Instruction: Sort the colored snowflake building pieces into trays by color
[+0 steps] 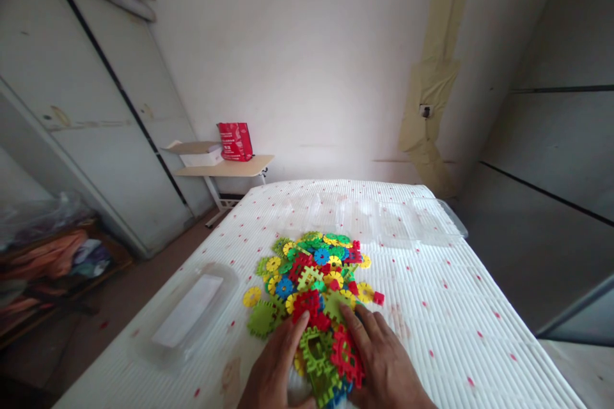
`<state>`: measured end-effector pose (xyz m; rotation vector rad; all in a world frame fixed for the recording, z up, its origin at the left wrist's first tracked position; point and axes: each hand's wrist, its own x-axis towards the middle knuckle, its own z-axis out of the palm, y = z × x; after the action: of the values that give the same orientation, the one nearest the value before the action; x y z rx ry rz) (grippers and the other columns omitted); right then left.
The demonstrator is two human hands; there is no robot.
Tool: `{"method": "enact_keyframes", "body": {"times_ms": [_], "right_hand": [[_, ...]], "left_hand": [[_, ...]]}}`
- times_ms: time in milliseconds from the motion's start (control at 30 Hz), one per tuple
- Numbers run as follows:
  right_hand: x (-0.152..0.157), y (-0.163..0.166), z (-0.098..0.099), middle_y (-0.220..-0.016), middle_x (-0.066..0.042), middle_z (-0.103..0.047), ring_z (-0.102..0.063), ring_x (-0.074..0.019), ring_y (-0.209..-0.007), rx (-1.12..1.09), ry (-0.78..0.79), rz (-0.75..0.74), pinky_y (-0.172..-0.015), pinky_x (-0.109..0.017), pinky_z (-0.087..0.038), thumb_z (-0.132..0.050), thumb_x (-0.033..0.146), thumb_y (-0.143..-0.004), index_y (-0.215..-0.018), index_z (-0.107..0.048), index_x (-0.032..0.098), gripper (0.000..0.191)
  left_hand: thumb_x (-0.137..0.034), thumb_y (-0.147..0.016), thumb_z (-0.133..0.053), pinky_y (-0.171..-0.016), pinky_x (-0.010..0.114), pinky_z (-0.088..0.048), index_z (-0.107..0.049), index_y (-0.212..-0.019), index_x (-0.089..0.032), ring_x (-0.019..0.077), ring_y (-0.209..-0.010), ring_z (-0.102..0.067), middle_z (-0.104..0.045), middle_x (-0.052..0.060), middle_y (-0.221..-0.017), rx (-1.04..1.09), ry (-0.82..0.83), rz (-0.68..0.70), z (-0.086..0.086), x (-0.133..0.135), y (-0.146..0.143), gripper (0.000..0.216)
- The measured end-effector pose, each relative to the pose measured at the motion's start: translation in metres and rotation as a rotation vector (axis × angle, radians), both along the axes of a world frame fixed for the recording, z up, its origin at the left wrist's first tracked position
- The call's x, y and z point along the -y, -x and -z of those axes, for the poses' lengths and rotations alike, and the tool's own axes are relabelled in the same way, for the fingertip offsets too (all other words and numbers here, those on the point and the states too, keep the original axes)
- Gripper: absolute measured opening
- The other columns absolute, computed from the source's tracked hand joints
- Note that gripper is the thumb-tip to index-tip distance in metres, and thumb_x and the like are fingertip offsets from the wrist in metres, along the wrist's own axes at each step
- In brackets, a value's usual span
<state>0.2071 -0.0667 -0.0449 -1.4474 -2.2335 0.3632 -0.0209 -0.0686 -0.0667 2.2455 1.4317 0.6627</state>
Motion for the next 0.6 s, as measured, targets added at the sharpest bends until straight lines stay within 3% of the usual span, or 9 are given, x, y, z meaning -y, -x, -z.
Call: {"method": "enact_keyframes", "body": {"times_ms": [233,333,600], "right_hand": [[-0.019,0.016,-0.015,-0.133,-0.011,-0.049,-0.048,-0.0272,-0.119,-0.201,0.017,0.028,-0.099,-0.044,-0.042,-0.051,0.016,-0.07,-0.14,-0.027,0.023,0.075],[-0.021,0.016,-0.011,-0.133,-0.011,-0.049,-0.049,-0.0273,-0.119,-0.208,-0.018,0.024,-0.097,-0.042,-0.043,-0.053,0.019,-0.071,-0.139,-0.03,0.023,0.073],[-0.022,0.013,0.003,-0.131,-0.01,-0.051,-0.05,-0.0269,-0.118,-0.185,-0.119,0.007,-0.096,-0.04,-0.045,-0.053,0.021,-0.071,-0.138,-0.034,0.022,0.07]], "left_hand": [[-0.003,-0.056,-0.054,-0.105,0.04,-0.035,-0.024,-0.142,-0.025,0.026,-0.129,-0.037,-0.04,0.008,-0.14,0.19,-0.046,0.034,0.001,-0.017,-0.016,0.094],[-0.003,-0.057,-0.055,-0.103,0.039,-0.038,-0.026,-0.141,-0.026,0.0252,-0.126,-0.04,-0.043,0.008,-0.138,0.244,-0.047,0.068,0.005,-0.019,-0.014,0.091],[-0.005,-0.061,-0.057,-0.101,0.033,-0.041,-0.034,-0.138,-0.023,0.0244,-0.122,-0.045,-0.048,0.008,-0.134,0.259,-0.122,0.006,0.011,-0.017,-0.014,0.082]]}}
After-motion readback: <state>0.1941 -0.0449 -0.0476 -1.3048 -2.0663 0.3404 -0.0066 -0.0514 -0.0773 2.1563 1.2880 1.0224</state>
